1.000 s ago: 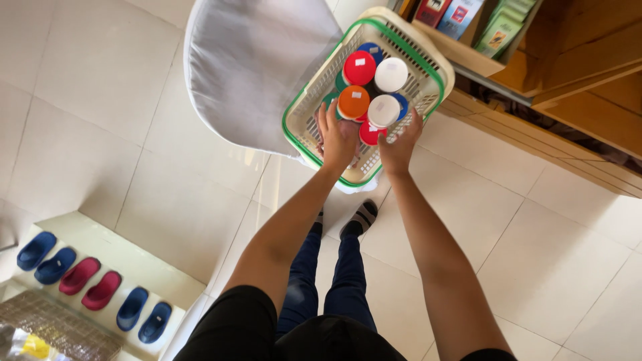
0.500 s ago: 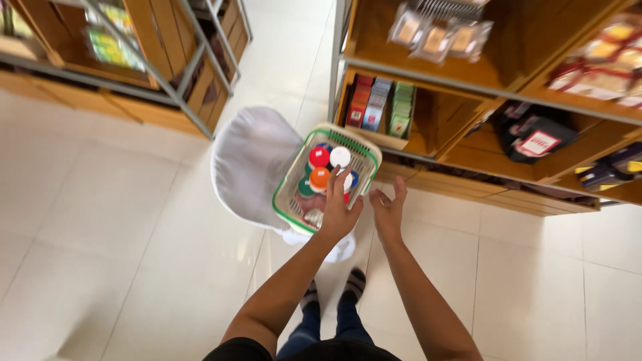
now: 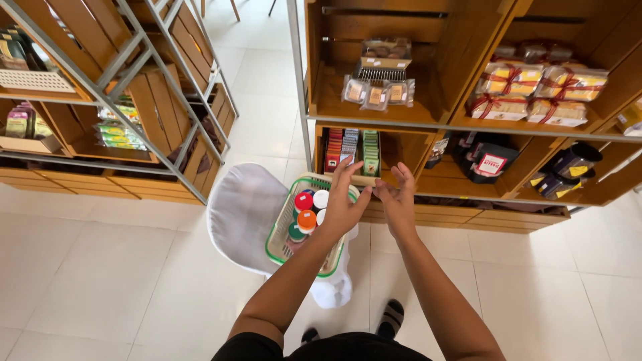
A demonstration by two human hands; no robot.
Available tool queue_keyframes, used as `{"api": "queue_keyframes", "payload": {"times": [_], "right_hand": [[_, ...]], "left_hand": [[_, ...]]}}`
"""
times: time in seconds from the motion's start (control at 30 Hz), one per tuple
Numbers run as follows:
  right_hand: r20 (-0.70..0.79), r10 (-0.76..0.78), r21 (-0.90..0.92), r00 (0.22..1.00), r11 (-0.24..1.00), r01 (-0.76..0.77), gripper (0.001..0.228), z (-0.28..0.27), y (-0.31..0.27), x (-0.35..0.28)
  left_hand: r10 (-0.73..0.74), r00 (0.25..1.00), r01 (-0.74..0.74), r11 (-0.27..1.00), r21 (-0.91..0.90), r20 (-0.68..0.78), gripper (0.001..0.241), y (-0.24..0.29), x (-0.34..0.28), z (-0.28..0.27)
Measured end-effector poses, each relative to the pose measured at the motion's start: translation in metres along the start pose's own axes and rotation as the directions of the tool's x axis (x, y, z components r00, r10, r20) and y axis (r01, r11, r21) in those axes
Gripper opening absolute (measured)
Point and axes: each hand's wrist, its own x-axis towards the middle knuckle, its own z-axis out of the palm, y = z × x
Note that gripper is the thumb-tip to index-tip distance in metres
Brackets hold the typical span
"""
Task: Removing food jars from a display shelf, cleaning the shelf with a cloth, and then wiping and replacing the jars.
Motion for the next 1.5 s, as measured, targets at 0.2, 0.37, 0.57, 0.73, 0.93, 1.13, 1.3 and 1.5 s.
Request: {"api": "queue_keyframes", "payload": {"times": [0.2, 0.37, 0.57, 0.73, 0.93, 1.13, 1.3, 1.5], "right_hand": [[0.130, -0.085, 0.021, 0.988, 0.996, 0.083, 0.062, -0.051, -0.018, 0.053], [0.205, -0.175, 0.046, 0.963, 0.985, 0.169, 0.063, -0.109, -0.047, 0.116], [0.378, -0.316, -0.012, 0.870, 0.938, 0.345, 0.057, -0.138, -0.119, 0.177], [0.447, -0.511, 0.040, 0.735, 0.832, 0.554, 0.059, -0.123, -0.178, 0.218], [0.561, -0.566, 0.133, 0.604, 0.782, 0.609, 0.061, -0.101, -0.229, 0.280], [0.629, -0.571, -0.038, 0.527, 0.655, 0.755, 0.069, -0.046, -0.255, 0.351], [0.618, -0.564, -0.237, 0.548, 0.530, 0.814, 0.075, 0.017, -0.255, 0.431], [0.502, -0.523, -0.502, 0.689, 0.472, 0.725, 0.092, 0.055, -0.240, 0.529]], "left_hand": [[0.097, 0.995, -0.097, 0.995, 0.022, -0.033, 0.049, 0.014, 0.050, 0.051], [0.243, 0.967, -0.239, 0.969, 0.062, -0.075, 0.047, 0.025, 0.097, 0.106], [0.277, 0.957, -0.267, 0.958, 0.109, -0.089, 0.046, 0.062, 0.154, 0.126], [0.383, 0.920, -0.347, 0.893, 0.287, -0.080, 0.054, 0.069, 0.206, 0.110], [0.184, 0.982, -0.186, 0.981, -0.053, -0.043, 0.078, 0.014, 0.325, 0.069], [0.260, 0.953, -0.270, 0.962, -0.049, -0.155, 0.075, -0.032, 0.446, 0.032], [0.330, 0.925, -0.276, 0.925, 0.261, -0.190, 0.073, -0.064, 0.534, 0.026], [0.251, 0.935, -0.105, 0.871, 0.481, -0.251, 0.095, -0.128, 0.609, 0.046]]}}
